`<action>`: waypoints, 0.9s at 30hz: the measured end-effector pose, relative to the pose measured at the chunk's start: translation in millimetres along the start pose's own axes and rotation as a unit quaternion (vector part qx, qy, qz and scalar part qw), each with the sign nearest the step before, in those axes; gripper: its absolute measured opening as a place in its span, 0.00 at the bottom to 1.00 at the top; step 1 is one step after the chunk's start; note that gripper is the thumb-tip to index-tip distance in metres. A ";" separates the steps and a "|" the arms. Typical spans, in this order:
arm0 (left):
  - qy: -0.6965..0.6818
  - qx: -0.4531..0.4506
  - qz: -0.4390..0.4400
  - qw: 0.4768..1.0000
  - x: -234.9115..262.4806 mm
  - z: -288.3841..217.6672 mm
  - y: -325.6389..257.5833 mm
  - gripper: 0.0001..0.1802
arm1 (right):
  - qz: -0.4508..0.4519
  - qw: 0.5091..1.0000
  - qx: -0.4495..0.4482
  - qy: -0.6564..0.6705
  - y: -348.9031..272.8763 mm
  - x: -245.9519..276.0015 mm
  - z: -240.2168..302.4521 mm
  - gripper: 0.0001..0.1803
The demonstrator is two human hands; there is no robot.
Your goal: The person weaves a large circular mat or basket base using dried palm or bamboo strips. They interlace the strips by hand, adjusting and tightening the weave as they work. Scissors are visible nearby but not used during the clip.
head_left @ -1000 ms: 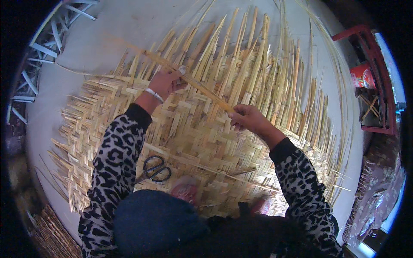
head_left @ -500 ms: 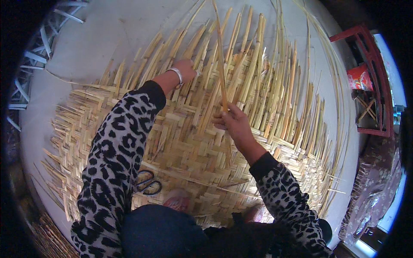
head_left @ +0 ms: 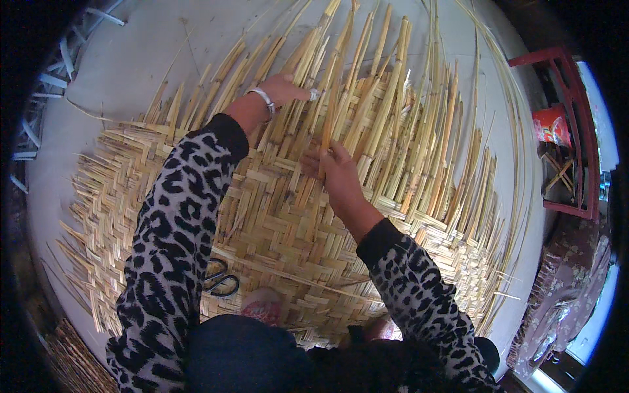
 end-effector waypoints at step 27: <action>-0.698 0.039 -0.104 0.708 -13.5 123.2 -141.6 0.17 | 0.194 0.855 -0.101 -0.469 50.5 23.2 14.0 0.15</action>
Point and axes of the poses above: each hand's wrist, its own y-axis towards the middle knuckle, its own x-axis out of the back of the hand, z = x × y, the point moved 2 cm from there along y, towards the middle knuckle, and after that the axes turned 11 degrees about x, right-handed, at the moved point
